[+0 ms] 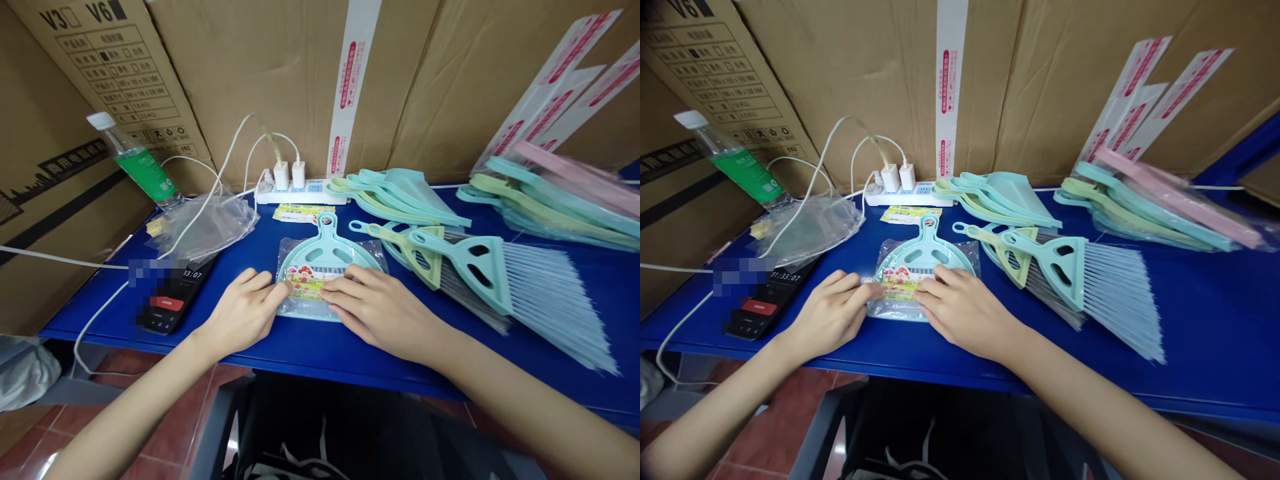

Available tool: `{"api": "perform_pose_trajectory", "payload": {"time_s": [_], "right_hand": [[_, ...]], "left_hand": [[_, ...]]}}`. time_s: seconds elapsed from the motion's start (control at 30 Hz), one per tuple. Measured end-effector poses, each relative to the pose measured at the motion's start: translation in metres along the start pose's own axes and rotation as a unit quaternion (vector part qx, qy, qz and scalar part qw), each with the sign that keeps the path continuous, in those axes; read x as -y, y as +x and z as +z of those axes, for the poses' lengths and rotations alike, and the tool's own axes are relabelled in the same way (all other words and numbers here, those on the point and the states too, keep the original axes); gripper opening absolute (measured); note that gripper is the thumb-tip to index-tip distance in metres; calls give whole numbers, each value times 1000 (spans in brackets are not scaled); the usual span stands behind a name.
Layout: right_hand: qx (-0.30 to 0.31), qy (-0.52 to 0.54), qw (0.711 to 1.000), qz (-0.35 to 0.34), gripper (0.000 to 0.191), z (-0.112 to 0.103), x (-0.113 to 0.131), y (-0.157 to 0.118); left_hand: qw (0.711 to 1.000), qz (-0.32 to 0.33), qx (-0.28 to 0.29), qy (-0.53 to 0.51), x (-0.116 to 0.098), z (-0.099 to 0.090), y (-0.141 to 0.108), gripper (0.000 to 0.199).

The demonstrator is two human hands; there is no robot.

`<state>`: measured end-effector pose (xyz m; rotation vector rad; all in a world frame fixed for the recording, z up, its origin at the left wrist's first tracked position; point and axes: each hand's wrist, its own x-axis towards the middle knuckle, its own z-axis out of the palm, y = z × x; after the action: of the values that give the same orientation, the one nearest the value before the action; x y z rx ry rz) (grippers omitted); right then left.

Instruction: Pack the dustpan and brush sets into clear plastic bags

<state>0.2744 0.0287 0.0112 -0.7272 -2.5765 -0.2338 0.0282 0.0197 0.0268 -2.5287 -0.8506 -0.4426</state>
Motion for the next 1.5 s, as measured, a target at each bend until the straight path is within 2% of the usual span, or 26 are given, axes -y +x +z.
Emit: {"api": "perform_pose_trajectory", "payload": {"time_s": [0.1, 0.23, 0.43, 0.6, 0.77, 0.97, 1.07, 1.17, 1.37, 1.5], "right_hand": [[8, 54, 999, 3, 27, -4, -4, -1], [-3, 117, 992, 46, 27, -9, -9, -3], [-28, 84, 995, 35, 30, -14, -14, -5], [-39, 55, 997, 25, 34, -22, -19, -8], [-38, 19, 998, 55, 36, -32, -23, -9], [-36, 26, 989, 140, 37, -36, -25, -10], [-39, 53, 986, 155, 32, -35, -26, -11], [-27, 82, 985, 148, 32, -35, -25, -11], [-52, 133, 983, 116, 25, -39, -19, -9], [-13, 162, 983, 83, 22, -36, -15, -8]], "left_hand": [[1000, -7, 0, -24, 0, 1, -2, 25], [996, -38, -14, -78, 3, 4, -3, 26], [994, -40, -27, -95, 4, 3, -3, 27], [988, -68, 3, -139, 5, 1, -5, 27], [984, -72, 9, -161, 5, 1, -7, 26], [988, -54, -11, -146, 4, 1, -7, 27], [988, -40, -27, -143, 5, 4, -7, 27], [988, -18, -51, -146, 6, 6, -8, 28], [985, 26, -10, -171, 3, 3, -5, 34], [985, 37, 18, -168, 0, 2, -2, 39]]}}
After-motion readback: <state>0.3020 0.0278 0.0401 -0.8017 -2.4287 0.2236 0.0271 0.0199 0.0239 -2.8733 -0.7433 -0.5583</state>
